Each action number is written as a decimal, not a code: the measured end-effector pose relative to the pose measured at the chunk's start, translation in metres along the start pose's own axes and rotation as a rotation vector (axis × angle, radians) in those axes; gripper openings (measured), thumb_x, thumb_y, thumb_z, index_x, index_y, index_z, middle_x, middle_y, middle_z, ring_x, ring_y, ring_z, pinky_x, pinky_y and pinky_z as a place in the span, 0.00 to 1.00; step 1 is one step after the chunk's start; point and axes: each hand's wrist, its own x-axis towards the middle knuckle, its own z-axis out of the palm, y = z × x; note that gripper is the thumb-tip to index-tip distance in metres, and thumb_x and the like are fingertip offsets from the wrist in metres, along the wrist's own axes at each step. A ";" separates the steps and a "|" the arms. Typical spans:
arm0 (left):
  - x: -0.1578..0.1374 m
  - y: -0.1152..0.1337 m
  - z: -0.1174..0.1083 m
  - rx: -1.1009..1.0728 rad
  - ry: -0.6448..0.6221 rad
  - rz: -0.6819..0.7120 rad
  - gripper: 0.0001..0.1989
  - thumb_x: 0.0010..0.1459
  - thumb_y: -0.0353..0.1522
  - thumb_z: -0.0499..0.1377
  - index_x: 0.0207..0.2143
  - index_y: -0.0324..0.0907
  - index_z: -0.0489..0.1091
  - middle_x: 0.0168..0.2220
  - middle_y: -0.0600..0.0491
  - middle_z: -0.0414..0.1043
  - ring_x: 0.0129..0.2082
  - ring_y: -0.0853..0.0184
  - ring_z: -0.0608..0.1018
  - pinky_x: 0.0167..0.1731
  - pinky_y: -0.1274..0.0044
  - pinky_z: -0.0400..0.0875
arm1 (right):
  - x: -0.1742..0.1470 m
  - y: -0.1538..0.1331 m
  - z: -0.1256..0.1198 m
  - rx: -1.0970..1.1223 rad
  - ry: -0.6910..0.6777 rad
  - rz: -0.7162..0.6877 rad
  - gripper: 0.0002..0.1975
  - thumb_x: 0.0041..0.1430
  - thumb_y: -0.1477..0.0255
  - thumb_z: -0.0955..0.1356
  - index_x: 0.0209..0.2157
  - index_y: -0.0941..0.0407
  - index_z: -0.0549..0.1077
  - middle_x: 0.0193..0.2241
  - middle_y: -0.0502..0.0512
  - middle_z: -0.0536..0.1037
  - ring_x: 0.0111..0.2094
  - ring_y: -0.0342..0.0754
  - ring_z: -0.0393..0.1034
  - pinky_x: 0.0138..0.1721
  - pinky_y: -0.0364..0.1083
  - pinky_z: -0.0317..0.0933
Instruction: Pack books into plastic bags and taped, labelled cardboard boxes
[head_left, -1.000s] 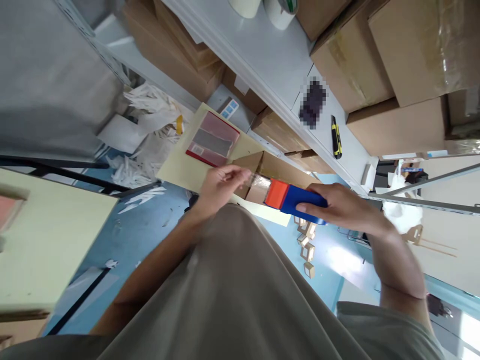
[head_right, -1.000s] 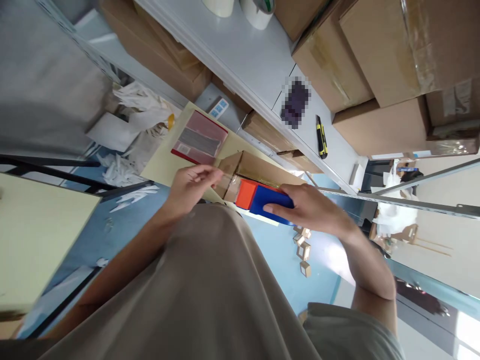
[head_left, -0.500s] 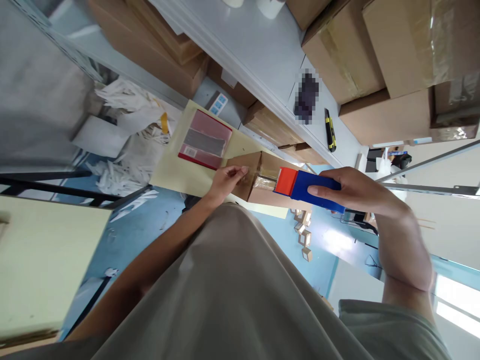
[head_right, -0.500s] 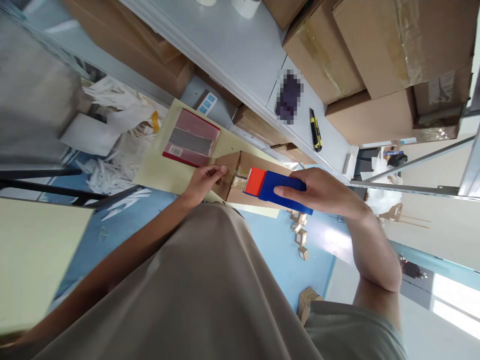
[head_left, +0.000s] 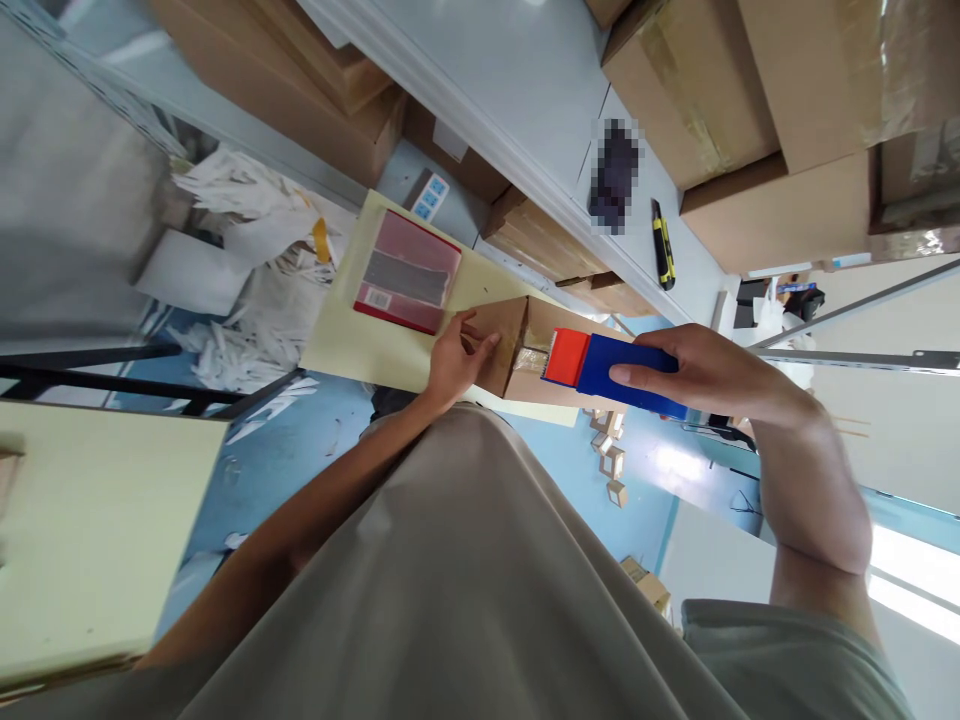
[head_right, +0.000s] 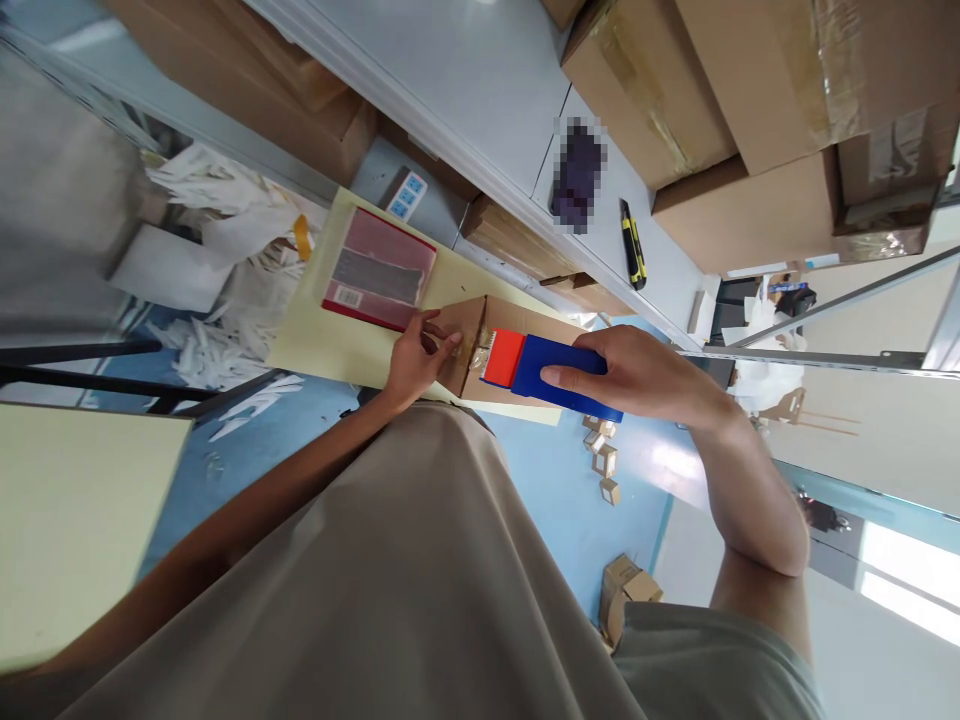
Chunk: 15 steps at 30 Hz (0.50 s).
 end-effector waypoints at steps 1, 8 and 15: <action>0.001 0.000 -0.004 -0.001 -0.014 0.022 0.33 0.69 0.52 0.69 0.67 0.42 0.73 0.44 0.50 0.81 0.31 0.68 0.76 0.38 0.73 0.74 | 0.000 0.001 0.000 -0.003 -0.006 0.006 0.38 0.68 0.30 0.65 0.31 0.52 0.75 0.22 0.51 0.74 0.25 0.47 0.67 0.29 0.49 0.53; 0.011 0.057 -0.028 0.141 -0.398 0.492 0.42 0.58 0.44 0.79 0.72 0.52 0.73 0.57 0.45 0.74 0.52 0.56 0.79 0.58 0.64 0.77 | -0.003 0.000 0.000 -0.016 -0.010 -0.001 0.37 0.69 0.32 0.65 0.34 0.53 0.78 0.24 0.51 0.76 0.28 0.48 0.70 0.31 0.48 0.54; 0.026 0.081 -0.022 0.381 -0.500 0.498 0.22 0.62 0.39 0.77 0.57 0.49 0.84 0.51 0.47 0.72 0.50 0.56 0.80 0.57 0.64 0.77 | -0.005 0.001 0.001 -0.059 -0.002 -0.010 0.37 0.69 0.31 0.64 0.32 0.53 0.77 0.22 0.50 0.73 0.25 0.47 0.67 0.31 0.49 0.52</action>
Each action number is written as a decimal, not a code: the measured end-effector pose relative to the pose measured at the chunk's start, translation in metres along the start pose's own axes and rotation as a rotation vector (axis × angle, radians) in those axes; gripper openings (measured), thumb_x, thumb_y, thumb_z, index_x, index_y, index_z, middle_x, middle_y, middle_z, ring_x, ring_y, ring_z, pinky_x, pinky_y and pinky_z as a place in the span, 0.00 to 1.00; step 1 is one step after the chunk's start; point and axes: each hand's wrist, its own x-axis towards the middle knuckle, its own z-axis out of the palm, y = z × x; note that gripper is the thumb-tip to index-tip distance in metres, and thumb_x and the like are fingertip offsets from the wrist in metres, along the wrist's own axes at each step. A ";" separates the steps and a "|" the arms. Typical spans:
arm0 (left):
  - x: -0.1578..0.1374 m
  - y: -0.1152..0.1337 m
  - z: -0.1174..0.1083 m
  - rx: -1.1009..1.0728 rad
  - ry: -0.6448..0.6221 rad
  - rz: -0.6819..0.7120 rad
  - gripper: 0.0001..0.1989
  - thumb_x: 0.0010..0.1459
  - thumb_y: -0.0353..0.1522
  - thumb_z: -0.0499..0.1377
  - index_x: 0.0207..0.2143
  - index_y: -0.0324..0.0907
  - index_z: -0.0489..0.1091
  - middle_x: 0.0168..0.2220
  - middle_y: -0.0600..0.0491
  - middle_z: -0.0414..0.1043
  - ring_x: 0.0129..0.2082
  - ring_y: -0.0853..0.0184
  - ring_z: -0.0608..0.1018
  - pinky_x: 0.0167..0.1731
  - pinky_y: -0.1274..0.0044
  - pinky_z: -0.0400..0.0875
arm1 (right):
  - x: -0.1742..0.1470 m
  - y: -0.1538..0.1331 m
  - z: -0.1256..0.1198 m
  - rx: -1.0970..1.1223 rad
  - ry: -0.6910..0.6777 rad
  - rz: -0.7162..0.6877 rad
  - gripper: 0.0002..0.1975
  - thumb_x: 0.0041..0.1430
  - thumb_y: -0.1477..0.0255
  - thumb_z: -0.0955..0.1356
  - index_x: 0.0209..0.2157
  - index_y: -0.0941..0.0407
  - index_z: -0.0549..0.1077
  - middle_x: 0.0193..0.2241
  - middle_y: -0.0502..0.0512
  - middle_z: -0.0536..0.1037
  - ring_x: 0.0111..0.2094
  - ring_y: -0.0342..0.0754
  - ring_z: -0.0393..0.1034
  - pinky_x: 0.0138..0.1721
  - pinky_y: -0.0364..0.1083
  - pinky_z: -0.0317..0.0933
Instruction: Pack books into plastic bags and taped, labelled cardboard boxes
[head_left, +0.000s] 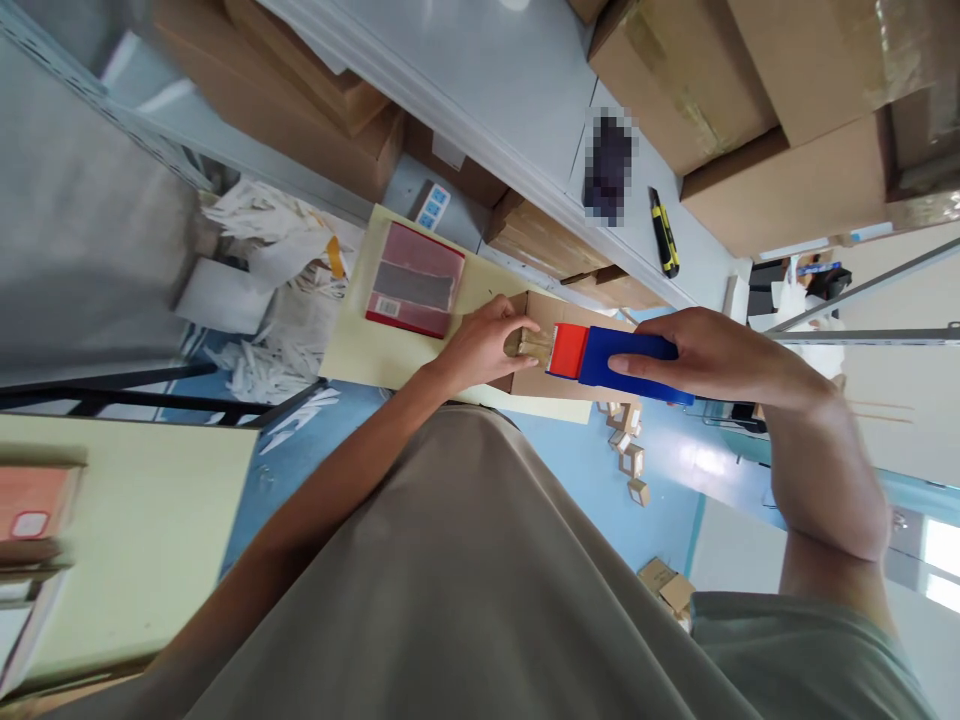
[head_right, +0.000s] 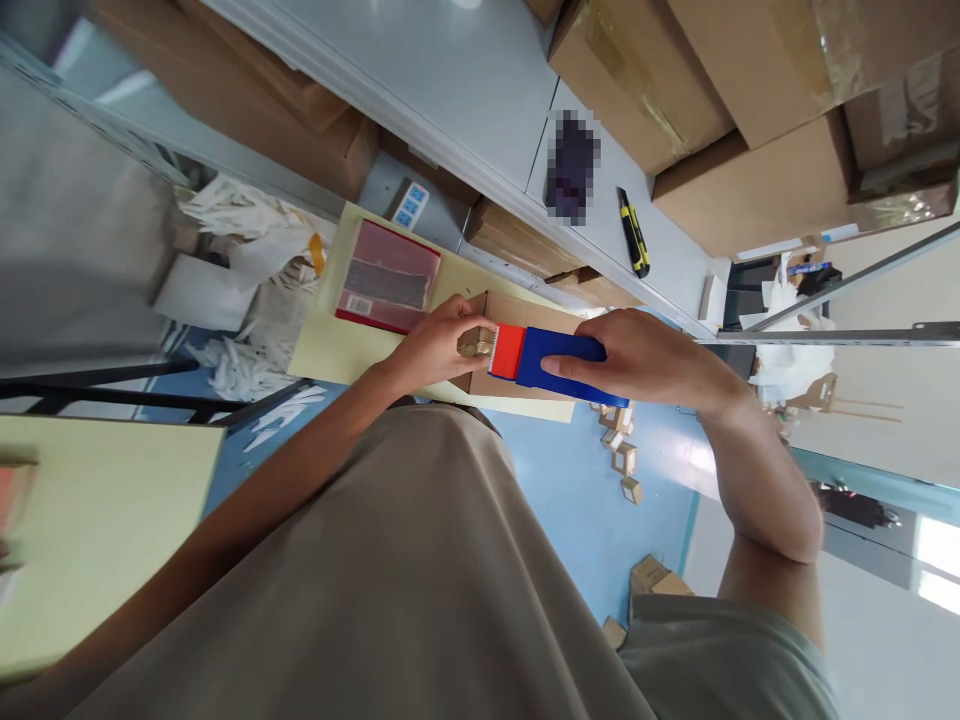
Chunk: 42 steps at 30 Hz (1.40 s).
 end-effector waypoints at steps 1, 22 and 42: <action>-0.001 0.001 0.000 0.021 -0.004 -0.024 0.22 0.61 0.39 0.78 0.57 0.49 0.84 0.50 0.48 0.72 0.50 0.56 0.80 0.56 0.65 0.77 | 0.000 0.003 0.001 -0.008 0.003 0.004 0.38 0.69 0.31 0.64 0.32 0.53 0.77 0.21 0.50 0.73 0.25 0.47 0.66 0.31 0.49 0.52; -0.018 0.011 0.015 -0.160 0.117 -0.251 0.26 0.60 0.45 0.77 0.59 0.51 0.83 0.45 0.51 0.77 0.40 0.63 0.80 0.48 0.68 0.82 | 0.081 0.119 0.067 0.018 -0.068 -0.079 0.38 0.68 0.31 0.65 0.30 0.54 0.76 0.25 0.55 0.78 0.27 0.49 0.69 0.33 0.50 0.54; -0.015 0.047 0.086 0.265 0.725 -0.574 0.20 0.69 0.53 0.67 0.44 0.48 0.88 0.40 0.49 0.86 0.44 0.56 0.84 0.48 0.67 0.79 | 0.087 0.184 0.080 0.142 0.012 -0.387 0.37 0.72 0.33 0.64 0.32 0.53 0.79 0.23 0.56 0.76 0.28 0.53 0.72 0.34 0.52 0.54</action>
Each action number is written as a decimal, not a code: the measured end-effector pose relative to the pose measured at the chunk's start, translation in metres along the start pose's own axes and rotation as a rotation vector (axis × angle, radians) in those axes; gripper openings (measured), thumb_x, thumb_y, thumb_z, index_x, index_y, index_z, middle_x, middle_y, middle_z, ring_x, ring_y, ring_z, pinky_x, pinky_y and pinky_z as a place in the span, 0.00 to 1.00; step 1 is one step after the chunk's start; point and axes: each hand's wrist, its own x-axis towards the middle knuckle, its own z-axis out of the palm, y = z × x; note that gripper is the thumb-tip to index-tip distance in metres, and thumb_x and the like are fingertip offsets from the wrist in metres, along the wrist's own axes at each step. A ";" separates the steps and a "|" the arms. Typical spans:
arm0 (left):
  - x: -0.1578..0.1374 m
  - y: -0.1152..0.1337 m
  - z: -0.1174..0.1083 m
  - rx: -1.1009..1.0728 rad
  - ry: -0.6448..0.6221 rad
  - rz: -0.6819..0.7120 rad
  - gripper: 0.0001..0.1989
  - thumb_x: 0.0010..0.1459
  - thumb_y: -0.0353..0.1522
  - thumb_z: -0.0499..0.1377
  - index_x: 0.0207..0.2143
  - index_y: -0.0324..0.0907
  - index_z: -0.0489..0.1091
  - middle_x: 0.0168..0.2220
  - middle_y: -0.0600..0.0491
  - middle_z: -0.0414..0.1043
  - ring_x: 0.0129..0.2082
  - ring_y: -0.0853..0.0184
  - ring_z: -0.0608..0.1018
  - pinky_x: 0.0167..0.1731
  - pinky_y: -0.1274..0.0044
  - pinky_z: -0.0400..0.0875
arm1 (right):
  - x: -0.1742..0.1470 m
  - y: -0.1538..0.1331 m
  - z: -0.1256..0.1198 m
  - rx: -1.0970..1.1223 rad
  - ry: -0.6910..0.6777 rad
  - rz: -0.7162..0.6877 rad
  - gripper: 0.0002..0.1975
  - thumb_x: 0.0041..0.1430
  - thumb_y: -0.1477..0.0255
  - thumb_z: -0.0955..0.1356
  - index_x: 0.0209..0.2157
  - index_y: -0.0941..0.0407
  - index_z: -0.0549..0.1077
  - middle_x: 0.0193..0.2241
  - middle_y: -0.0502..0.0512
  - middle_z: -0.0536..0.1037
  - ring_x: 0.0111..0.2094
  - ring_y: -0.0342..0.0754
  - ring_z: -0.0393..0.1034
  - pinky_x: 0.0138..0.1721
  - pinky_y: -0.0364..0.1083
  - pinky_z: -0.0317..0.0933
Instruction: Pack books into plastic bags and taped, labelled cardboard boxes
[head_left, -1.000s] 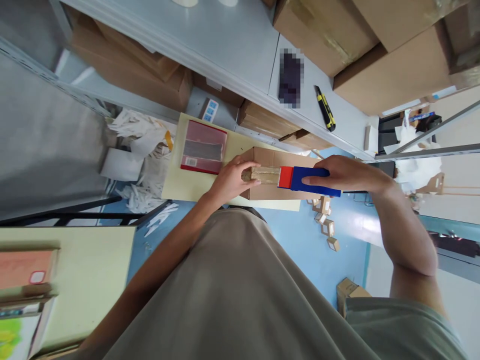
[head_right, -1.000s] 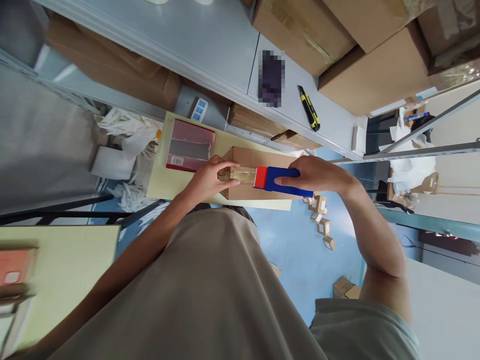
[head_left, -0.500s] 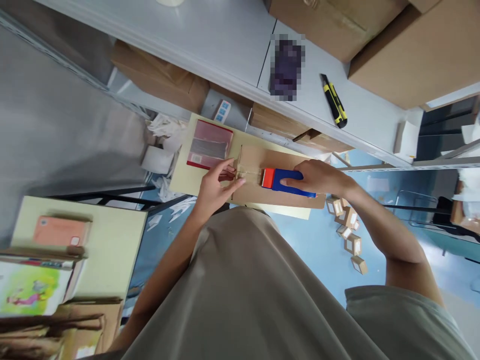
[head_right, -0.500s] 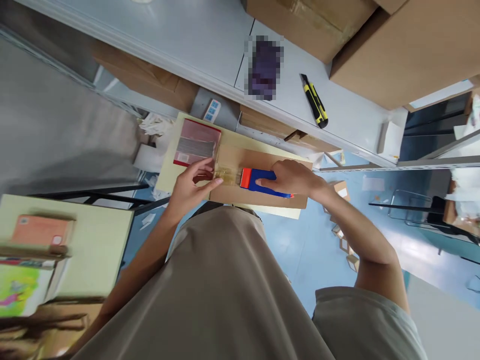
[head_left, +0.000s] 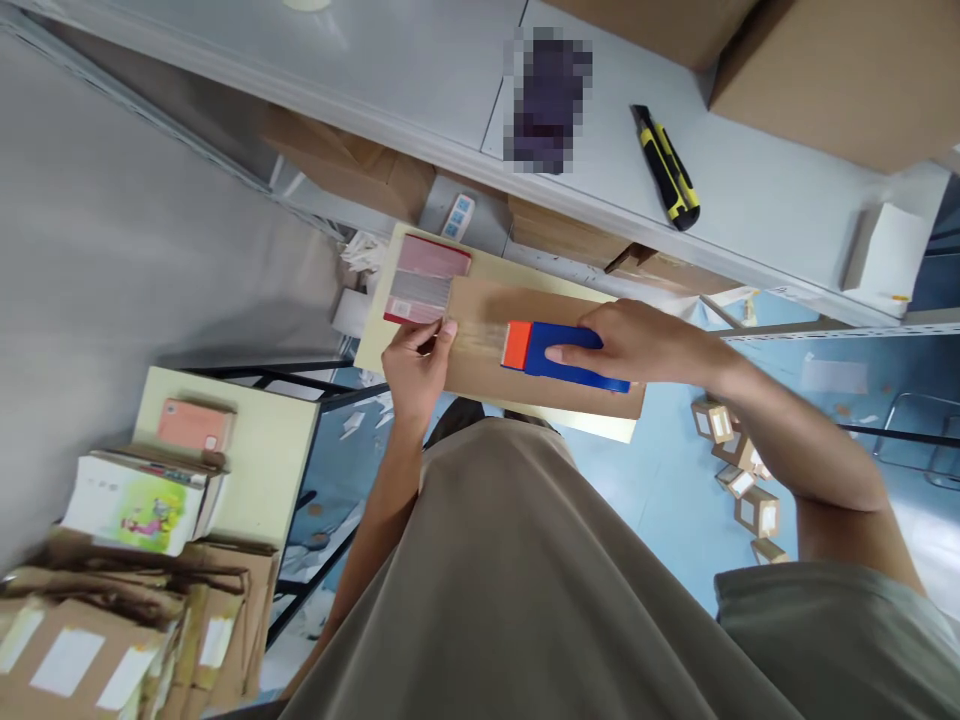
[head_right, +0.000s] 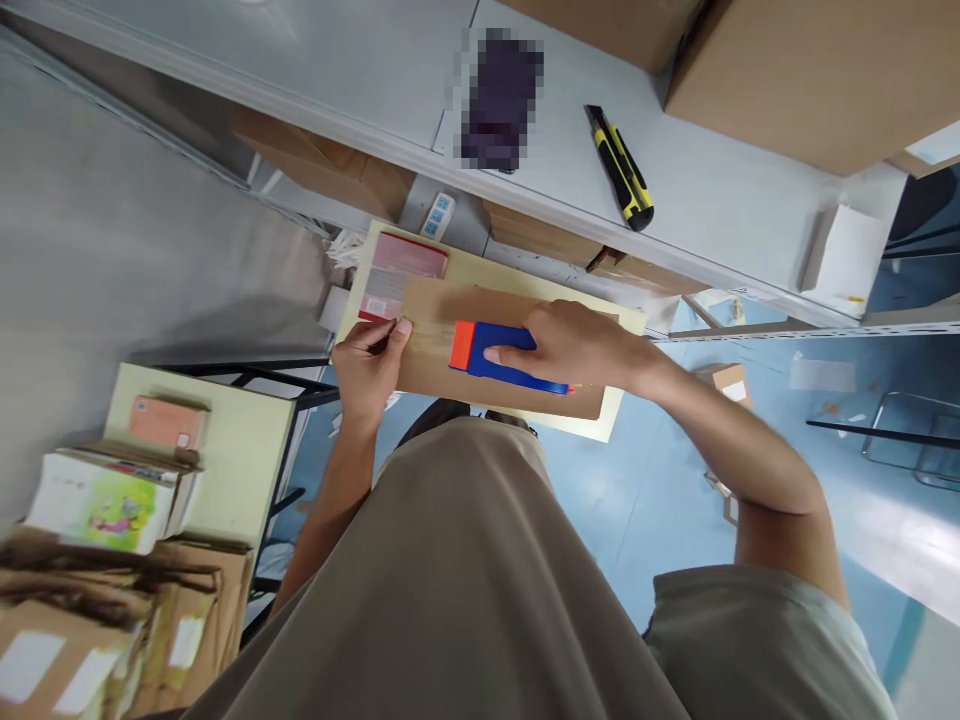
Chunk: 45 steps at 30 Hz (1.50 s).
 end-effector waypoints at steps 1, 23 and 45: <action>-0.001 0.000 0.000 0.008 0.009 0.004 0.20 0.69 0.53 0.67 0.43 0.48 0.88 0.40 0.49 0.86 0.44 0.56 0.84 0.48 0.67 0.79 | -0.010 0.009 -0.004 0.006 -0.001 -0.003 0.38 0.71 0.32 0.64 0.32 0.53 0.78 0.23 0.56 0.76 0.28 0.52 0.72 0.33 0.51 0.54; 0.004 -0.007 0.007 0.187 0.051 -0.034 0.18 0.67 0.49 0.66 0.43 0.45 0.86 0.40 0.49 0.86 0.43 0.57 0.85 0.49 0.67 0.82 | -0.108 0.199 0.007 0.070 -0.058 0.234 0.39 0.67 0.29 0.64 0.28 0.52 0.72 0.22 0.54 0.75 0.24 0.48 0.66 0.31 0.52 0.57; 0.004 0.024 0.013 0.281 0.026 -0.091 0.24 0.70 0.49 0.61 0.54 0.41 0.83 0.52 0.42 0.88 0.49 0.56 0.88 0.54 0.68 0.83 | -0.101 0.124 0.080 -0.402 0.356 0.462 0.31 0.82 0.49 0.61 0.49 0.63 0.80 0.32 0.70 0.85 0.35 0.62 0.81 0.34 0.48 0.55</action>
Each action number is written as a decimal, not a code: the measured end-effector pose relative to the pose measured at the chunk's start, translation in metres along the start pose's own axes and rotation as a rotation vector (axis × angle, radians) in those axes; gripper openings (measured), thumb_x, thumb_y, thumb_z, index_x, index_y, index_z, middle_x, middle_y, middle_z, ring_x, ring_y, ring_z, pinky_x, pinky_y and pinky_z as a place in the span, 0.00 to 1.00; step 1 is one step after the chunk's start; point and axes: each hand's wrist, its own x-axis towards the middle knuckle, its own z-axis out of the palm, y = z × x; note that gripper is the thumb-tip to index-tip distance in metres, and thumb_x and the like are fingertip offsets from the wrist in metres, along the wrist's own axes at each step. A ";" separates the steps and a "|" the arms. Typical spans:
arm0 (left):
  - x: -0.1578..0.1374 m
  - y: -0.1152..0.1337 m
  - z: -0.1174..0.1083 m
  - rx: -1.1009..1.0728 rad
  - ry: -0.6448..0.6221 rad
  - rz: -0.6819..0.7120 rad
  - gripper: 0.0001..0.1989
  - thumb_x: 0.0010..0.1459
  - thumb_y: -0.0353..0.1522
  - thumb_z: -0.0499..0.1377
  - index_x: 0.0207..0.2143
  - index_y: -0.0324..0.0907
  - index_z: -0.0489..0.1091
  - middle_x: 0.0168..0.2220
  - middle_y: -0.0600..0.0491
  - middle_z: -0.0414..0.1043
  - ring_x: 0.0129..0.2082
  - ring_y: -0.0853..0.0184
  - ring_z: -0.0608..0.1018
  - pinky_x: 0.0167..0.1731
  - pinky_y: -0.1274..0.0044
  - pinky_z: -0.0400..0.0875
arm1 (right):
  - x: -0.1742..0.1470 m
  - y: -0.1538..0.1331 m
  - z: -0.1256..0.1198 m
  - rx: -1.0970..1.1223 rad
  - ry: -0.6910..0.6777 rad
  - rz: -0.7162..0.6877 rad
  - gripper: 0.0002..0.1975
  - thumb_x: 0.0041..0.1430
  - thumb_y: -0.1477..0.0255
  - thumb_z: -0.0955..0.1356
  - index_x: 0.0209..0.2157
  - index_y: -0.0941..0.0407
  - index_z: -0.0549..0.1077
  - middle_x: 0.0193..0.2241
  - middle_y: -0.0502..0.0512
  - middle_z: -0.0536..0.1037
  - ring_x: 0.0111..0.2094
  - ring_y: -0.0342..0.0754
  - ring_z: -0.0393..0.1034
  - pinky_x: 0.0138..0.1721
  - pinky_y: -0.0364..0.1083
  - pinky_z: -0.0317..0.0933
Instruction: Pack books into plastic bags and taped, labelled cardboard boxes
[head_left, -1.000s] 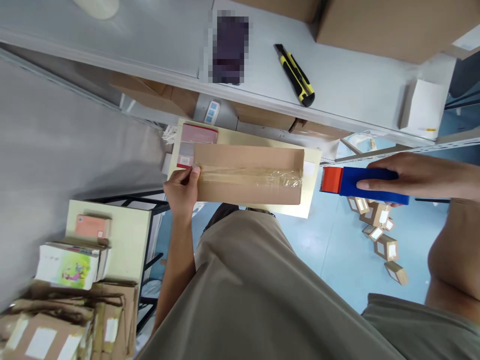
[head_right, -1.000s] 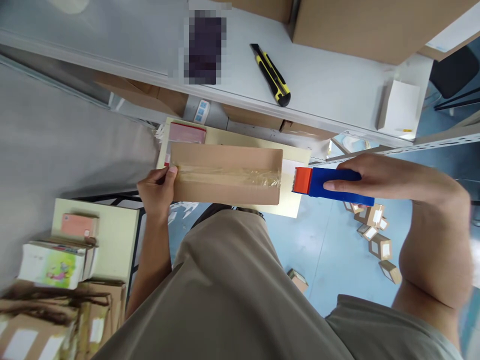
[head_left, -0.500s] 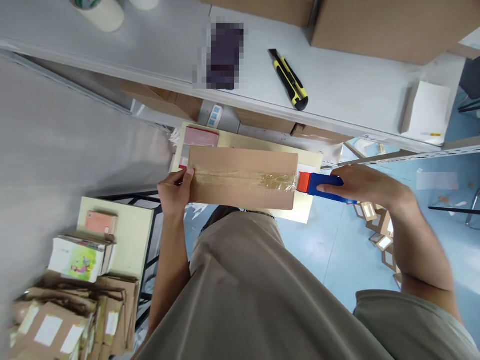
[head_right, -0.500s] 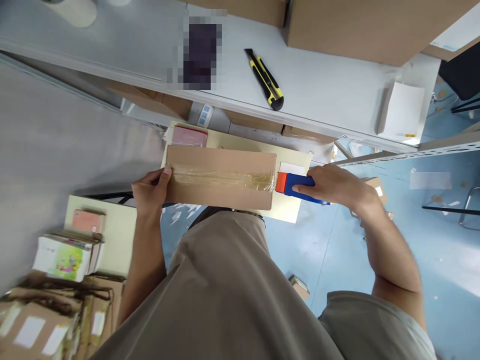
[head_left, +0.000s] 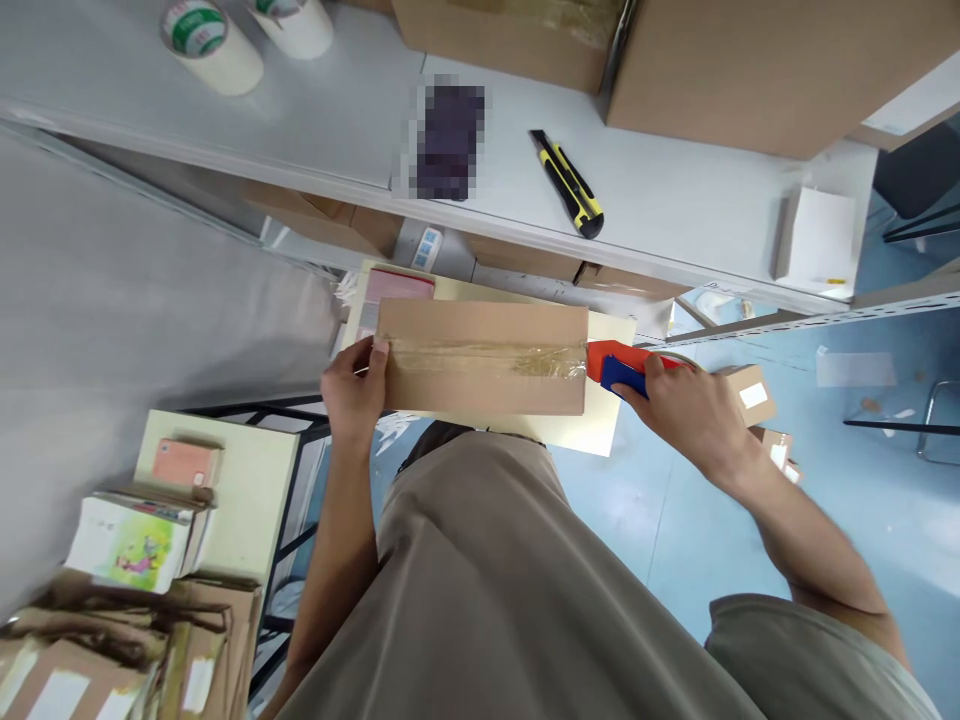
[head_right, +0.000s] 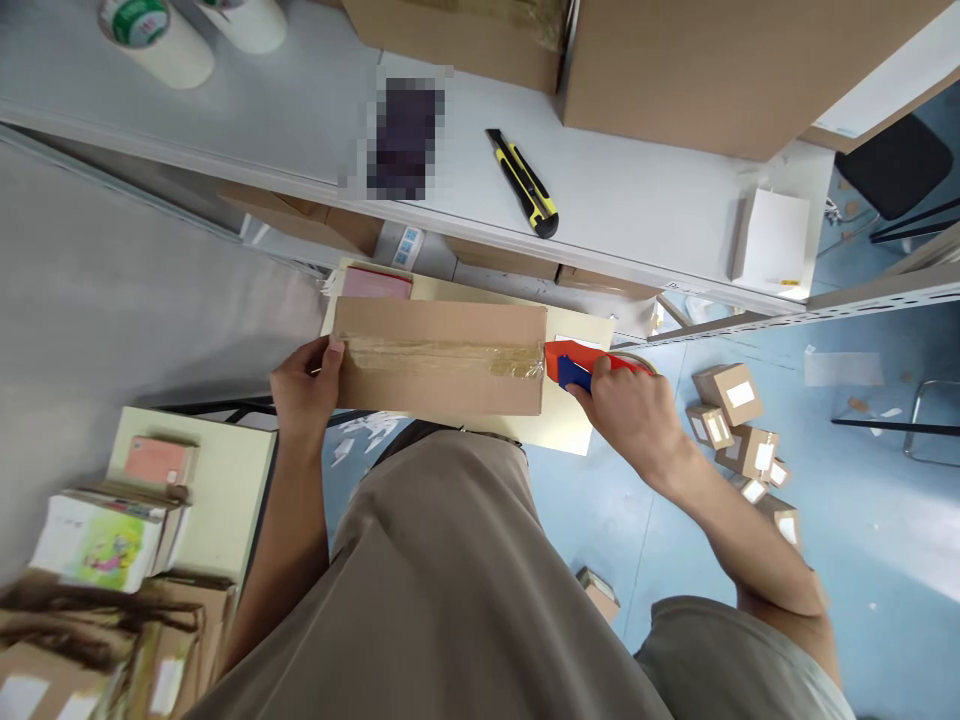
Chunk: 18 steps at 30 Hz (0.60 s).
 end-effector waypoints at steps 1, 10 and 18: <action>0.001 0.003 0.000 0.009 0.002 0.012 0.24 0.70 0.49 0.61 0.56 0.42 0.82 0.53 0.42 0.87 0.50 0.56 0.88 0.54 0.68 0.83 | 0.000 -0.002 0.003 0.014 0.012 0.017 0.31 0.82 0.49 0.60 0.49 0.63 0.80 0.32 0.70 0.84 0.34 0.61 0.81 0.34 0.48 0.55; 0.018 0.022 0.003 0.064 0.044 0.091 0.20 0.70 0.40 0.64 0.61 0.43 0.77 0.54 0.41 0.85 0.55 0.50 0.86 0.60 0.59 0.81 | 0.003 -0.003 0.035 0.103 -0.053 0.149 0.25 0.80 0.54 0.64 0.49 0.63 0.80 0.35 0.72 0.86 0.33 0.61 0.82 0.32 0.48 0.55; -0.021 0.172 0.046 -0.165 -0.272 0.836 0.24 0.78 0.38 0.60 0.72 0.46 0.69 0.68 0.43 0.77 0.69 0.52 0.78 0.72 0.57 0.74 | 0.016 0.036 -0.001 0.263 0.381 0.251 0.27 0.78 0.55 0.64 0.58 0.66 0.72 0.38 0.74 0.84 0.39 0.69 0.81 0.40 0.58 0.69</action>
